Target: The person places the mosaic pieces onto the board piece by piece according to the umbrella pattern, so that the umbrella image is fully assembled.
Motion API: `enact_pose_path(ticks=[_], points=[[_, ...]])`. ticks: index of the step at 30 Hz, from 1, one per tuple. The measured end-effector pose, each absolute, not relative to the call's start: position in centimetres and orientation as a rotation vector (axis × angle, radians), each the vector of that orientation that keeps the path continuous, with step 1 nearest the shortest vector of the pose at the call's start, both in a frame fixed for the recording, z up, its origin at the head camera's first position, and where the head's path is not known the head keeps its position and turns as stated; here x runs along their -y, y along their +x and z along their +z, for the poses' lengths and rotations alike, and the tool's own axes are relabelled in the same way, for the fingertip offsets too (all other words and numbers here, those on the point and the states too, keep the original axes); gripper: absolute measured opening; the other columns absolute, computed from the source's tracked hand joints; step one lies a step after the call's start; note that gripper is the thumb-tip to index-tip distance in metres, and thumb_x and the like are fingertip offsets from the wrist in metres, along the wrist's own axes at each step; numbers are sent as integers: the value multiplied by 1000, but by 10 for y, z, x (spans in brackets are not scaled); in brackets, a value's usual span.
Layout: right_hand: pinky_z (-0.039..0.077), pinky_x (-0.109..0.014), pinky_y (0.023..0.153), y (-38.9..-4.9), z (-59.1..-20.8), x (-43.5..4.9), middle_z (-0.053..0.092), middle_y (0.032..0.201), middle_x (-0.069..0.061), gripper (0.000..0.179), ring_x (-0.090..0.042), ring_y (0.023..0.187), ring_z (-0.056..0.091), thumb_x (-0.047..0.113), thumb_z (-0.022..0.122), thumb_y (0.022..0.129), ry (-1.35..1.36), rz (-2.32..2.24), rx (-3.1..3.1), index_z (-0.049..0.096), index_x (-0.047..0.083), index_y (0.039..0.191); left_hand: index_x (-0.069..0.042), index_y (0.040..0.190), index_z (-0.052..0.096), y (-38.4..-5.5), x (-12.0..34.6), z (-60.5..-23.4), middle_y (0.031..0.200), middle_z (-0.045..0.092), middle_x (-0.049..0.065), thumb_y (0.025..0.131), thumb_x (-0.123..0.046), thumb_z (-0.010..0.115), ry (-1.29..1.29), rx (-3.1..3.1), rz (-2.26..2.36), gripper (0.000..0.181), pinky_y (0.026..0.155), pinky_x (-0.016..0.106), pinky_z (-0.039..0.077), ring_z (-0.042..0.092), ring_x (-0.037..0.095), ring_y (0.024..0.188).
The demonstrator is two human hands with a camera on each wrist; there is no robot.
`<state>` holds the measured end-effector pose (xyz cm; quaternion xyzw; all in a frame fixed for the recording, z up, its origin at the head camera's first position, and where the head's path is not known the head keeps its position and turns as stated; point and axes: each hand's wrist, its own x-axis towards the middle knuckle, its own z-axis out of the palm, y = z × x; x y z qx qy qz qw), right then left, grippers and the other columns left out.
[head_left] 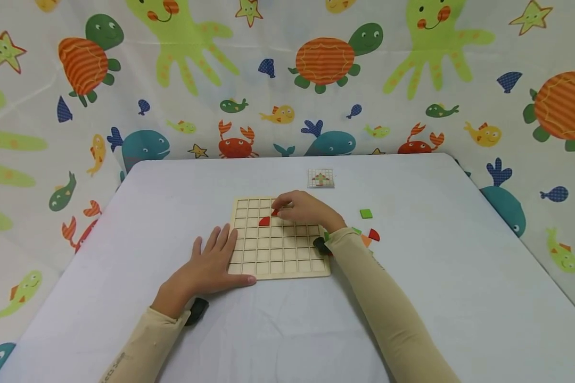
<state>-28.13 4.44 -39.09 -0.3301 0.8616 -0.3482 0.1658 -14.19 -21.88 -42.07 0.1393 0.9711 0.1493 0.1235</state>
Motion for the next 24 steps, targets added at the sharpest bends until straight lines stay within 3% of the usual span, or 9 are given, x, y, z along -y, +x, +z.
enact_pose_path(ticks=[7,15,24], points=[[46,-48,112,-283,-376,-67,68,139,-12,36,-29,131,60,17,63,109,-852,-1062,-2506,68,1,140,6,168,14,-141,218,-419,175,6,29,86,-76,73,399,-2829,448,130,119,76,0,1,50,161],[45,-56,112,-289,-360,-158,64,142,-18,43,-37,131,58,23,66,107,-501,-1133,-2615,64,0,143,6,168,14,-141,215,-417,175,7,29,85,-75,74,399,-2826,443,130,120,75,0,2,50,161],[36,-64,114,-283,-378,-234,59,141,-24,46,-42,131,48,26,71,103,-212,-990,-2501,63,4,143,7,168,14,-139,217,-418,175,6,30,87,-73,74,424,-2834,457,129,119,76,1,4,51,160]])
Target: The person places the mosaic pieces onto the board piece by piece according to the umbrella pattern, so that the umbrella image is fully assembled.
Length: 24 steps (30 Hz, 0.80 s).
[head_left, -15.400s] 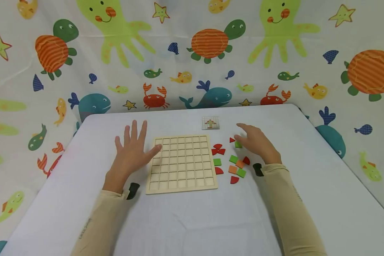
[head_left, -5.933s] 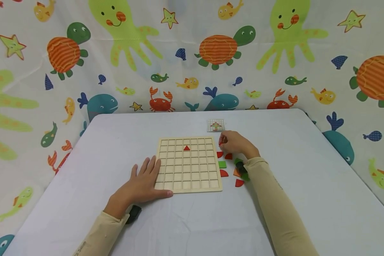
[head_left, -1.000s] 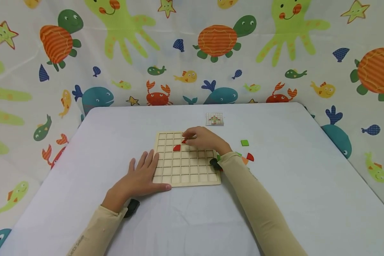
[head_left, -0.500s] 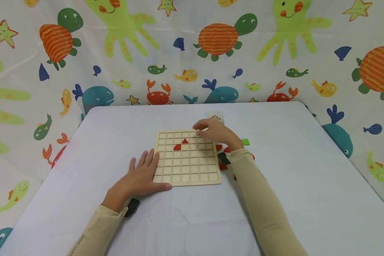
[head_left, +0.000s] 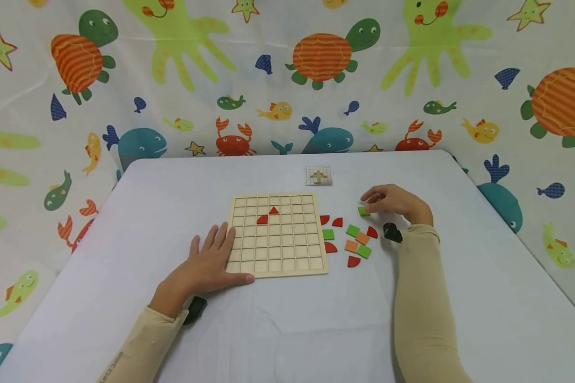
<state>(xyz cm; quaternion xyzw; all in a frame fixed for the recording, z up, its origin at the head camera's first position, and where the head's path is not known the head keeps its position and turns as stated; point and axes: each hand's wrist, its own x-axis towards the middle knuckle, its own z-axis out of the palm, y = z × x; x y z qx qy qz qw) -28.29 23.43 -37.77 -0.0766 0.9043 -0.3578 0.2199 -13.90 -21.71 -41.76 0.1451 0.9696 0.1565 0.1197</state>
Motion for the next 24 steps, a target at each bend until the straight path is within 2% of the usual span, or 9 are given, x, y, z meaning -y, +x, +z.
enact_pose_path(ticks=[3,8,15,19,24], points=[[39,-62,109,-284,-382,-237,58,133,-23,41,-40,125,47,25,74,100,-208,-929,-2487,65,5,135,7,168,14,-139,217,-418,175,6,30,87,-73,74,425,-2834,455,129,119,76,1,4,51,160],[45,-49,91,-287,-385,-226,56,115,-19,27,-36,114,49,19,74,99,-218,-820,-2538,64,5,120,7,168,14,-139,217,-417,175,6,29,87,-73,75,421,-2831,453,129,119,76,1,3,51,160],[44,-44,87,-292,-388,-217,58,101,-14,21,-33,105,51,17,74,100,-250,-816,-2603,61,1,105,8,168,14,-139,217,-418,175,7,30,88,-71,75,429,-2830,458,128,119,76,2,4,52,160],[46,-42,87,-295,-389,-214,61,99,-14,19,-32,100,53,15,73,102,-243,-906,-2619,63,0,106,8,168,15,-139,216,-417,175,7,30,87,-71,75,426,-2829,459,128,119,76,2,4,52,160],[50,-39,92,-296,-392,-214,67,108,-14,19,-30,99,59,12,70,104,-199,-1113,-2556,69,-2,118,8,167,15,-138,215,-415,175,7,30,87,-71,76,419,-2828,460,128,119,76,2,4,52,160]])
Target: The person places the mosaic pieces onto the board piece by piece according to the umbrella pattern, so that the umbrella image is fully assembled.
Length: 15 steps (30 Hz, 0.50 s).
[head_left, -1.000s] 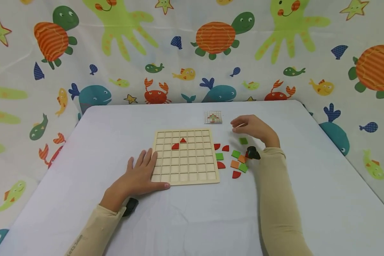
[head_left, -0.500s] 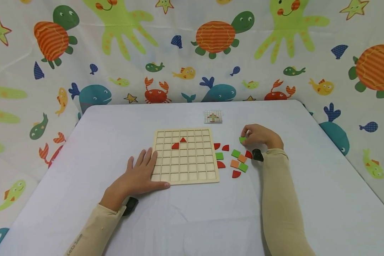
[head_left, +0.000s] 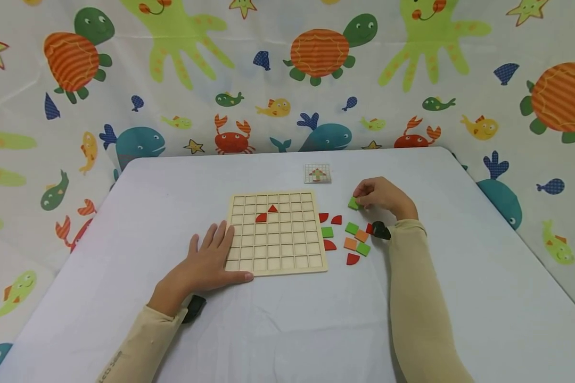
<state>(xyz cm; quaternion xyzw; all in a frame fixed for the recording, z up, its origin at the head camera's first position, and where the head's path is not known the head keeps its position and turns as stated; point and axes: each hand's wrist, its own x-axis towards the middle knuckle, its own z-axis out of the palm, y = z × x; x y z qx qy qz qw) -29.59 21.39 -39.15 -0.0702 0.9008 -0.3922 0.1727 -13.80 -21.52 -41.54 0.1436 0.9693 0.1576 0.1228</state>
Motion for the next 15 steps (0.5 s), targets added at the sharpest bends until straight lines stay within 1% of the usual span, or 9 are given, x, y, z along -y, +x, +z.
enact_pose_path(ticks=[4,7,12,15], points=[[53,-36,89,-296,-396,-215,71,110,-15,30,-29,95,65,14,71,105,-181,-1280,-2474,71,-1,131,9,167,16,-138,216,-416,174,8,31,87,-70,76,424,-2831,468,127,119,77,2,4,52,160],[53,-33,88,-297,-400,-215,72,112,-15,35,-27,94,68,16,71,105,-179,-1360,-2428,70,1,136,8,167,15,-137,216,-417,175,7,31,88,-70,76,425,-2831,466,127,119,76,1,3,52,160],[55,-32,94,-298,-402,-210,71,120,-18,36,-26,96,72,15,71,104,-183,-1431,-2387,71,2,138,8,167,15,-138,218,-418,175,6,30,88,-69,77,418,-2829,477,127,119,76,0,3,52,160],[55,-31,94,-300,-401,-203,70,123,-18,37,-25,97,73,17,73,103,-179,-1475,-2368,72,3,137,8,168,15,-138,218,-419,175,6,30,88,-69,77,414,-2826,479,127,119,76,0,2,52,160]])
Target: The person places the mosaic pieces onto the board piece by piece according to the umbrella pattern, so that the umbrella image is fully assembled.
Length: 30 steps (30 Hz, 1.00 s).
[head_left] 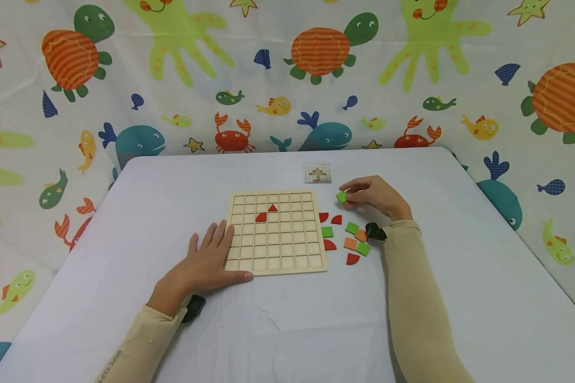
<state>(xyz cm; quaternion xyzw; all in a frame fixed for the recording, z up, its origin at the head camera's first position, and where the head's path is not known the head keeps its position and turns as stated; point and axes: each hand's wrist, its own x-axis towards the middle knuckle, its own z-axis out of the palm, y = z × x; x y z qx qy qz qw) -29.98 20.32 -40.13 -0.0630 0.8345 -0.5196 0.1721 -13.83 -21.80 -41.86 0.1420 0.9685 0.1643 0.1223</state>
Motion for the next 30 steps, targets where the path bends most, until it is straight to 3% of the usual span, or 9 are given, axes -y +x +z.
enact_pose_path(ticks=[4,13,26,30], points=[[56,-30,97,-299,-396,-186,69,122,-16,38,-23,98,75,19,76,102,-170,-1619,-2293,71,3,137,8,168,14,-138,217,-418,175,5,29,87,-70,76,409,-2823,473,128,119,75,-1,2,51,160],[61,-36,89,-294,-385,-134,68,110,-21,24,-23,85,79,-1,69,104,-208,-1952,-2029,66,-10,126,7,168,13,-138,217,-417,175,4,29,87,-72,76,397,-2818,482,129,120,75,-2,0,50,161],[63,-43,83,-279,-390,-69,70,100,-23,15,-25,78,78,-5,70,100,-389,-1801,-2042,71,-12,114,7,168,13,-138,215,-415,175,4,29,87,-74,74,393,-2803,465,130,119,75,-2,0,50,161],[63,-39,81,-273,-391,-56,70,99,-20,13,-23,73,77,-3,72,99,-387,-1716,-2083,72,-9,111,7,168,13,-139,215,-415,175,4,29,87,-73,74,391,-2806,454,129,119,76,-2,1,50,161]])
